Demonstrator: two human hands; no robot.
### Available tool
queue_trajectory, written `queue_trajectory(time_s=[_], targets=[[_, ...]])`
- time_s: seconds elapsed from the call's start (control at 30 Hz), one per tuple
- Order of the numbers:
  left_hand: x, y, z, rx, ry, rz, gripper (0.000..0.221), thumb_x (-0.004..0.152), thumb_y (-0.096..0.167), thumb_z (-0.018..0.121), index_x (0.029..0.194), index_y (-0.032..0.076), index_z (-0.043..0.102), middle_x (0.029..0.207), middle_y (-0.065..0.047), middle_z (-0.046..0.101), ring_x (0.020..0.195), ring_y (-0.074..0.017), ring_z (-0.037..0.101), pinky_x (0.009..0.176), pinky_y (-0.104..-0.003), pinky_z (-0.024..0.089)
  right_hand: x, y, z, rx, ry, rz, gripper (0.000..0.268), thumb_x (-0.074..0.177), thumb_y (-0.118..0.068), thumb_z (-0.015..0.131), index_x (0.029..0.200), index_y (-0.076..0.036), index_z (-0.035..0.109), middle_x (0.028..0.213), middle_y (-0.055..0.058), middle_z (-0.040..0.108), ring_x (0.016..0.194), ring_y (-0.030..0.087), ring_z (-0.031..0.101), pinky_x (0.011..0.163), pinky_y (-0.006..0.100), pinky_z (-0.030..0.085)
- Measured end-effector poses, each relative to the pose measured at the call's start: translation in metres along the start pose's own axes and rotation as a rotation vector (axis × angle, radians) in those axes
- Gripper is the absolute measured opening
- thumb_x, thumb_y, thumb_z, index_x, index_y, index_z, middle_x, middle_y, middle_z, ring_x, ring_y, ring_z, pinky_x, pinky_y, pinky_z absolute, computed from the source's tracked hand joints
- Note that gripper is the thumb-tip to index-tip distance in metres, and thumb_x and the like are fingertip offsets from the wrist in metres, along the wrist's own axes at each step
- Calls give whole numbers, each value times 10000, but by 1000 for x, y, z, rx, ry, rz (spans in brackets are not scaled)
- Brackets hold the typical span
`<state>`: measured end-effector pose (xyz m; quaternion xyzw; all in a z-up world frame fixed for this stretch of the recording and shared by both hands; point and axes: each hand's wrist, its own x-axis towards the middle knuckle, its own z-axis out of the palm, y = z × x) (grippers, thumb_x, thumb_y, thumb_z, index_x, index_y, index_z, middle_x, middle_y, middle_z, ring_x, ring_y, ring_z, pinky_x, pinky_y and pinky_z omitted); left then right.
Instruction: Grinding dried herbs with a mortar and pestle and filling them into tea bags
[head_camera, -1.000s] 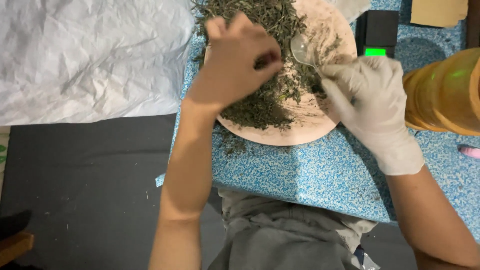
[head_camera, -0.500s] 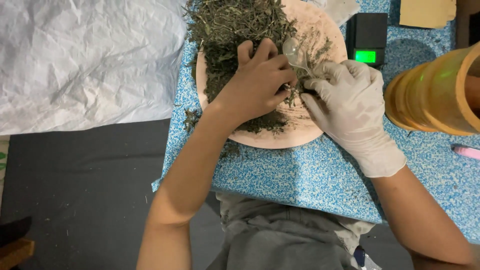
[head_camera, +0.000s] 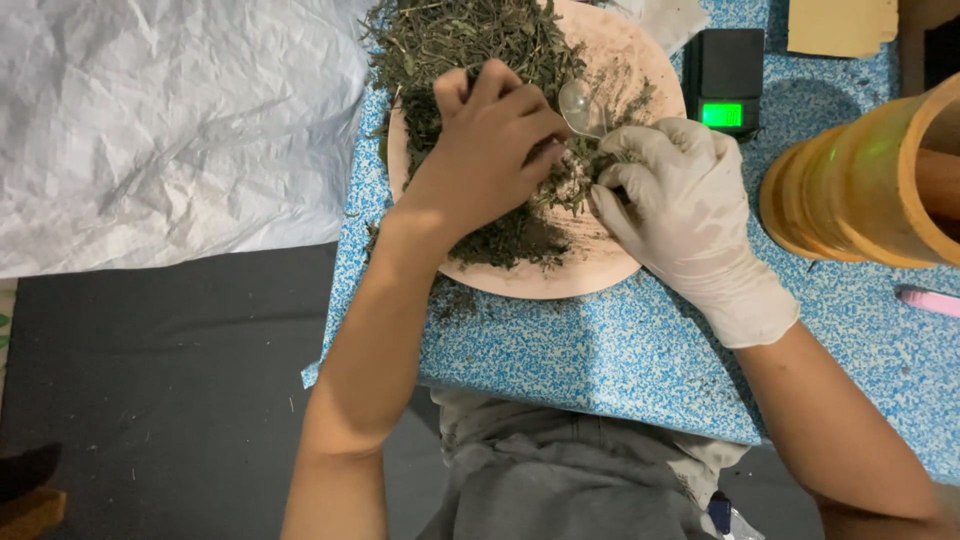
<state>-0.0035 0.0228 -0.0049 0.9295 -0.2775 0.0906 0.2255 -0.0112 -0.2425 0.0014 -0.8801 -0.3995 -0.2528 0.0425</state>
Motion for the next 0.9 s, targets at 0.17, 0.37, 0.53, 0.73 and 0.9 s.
queue_trajectory(time_s=[0.17, 0.37, 0.53, 0.73, 0.9], targets=[[-3, -3, -10, -46, 130, 67, 183, 1188, 209, 662, 1265, 67, 749, 1220, -111, 648, 1218, -367, 467, 929, -560, 467, -4, 13, -13, -137, -105, 42, 245, 1097, -484, 875, 1147, -247, 841, 1388, -117, 784, 1222, 276, 672, 900, 411, 448], [7, 24, -25, -121, -117, 17, 389, 1131, 443, 671, 1488, 305, 742, 1507, 55, 738, 1411, -307, 489, 1099, -578, 248, 4, 20, -22, -76, -6, -22, 196, 1176, -363, 830, 1241, -181, 791, 1470, 0, 737, 1194, 341, 625, 891, 468, 457], [3, 12, 5, -163, 152, 217, 194, 1113, 298, 817, 1217, 144, 875, 1144, 61, 820, 1183, -234, 540, 1023, -466, 232, 11, 18, -29, 92, 29, -42, 235, 1253, -304, 790, 1361, -95, 780, 1474, 64, 753, 1221, 384, 638, 966, 499, 477], [1, 8, -10, -167, 220, 238, 143, 1119, 236, 851, 1178, 108, 879, 1078, 39, 772, 1196, -208, 569, 1047, -482, 209, 11, 21, -31, 214, 39, -48, 272, 1275, -252, 709, 1287, 8, 783, 1414, 144, 758, 1189, 405, 632, 1013, 503, 530], [0, 12, -14, -146, 144, 177, 241, 1126, 344, 815, 1230, 137, 882, 1086, 84, 775, 1200, -221, 505, 1056, -496, 188, -5, 27, -34, 300, -36, 37, 195, 1281, -164, 689, 1161, -26, 759, 1385, 161, 810, 1176, 384, 690, 1039, 476, 488]])
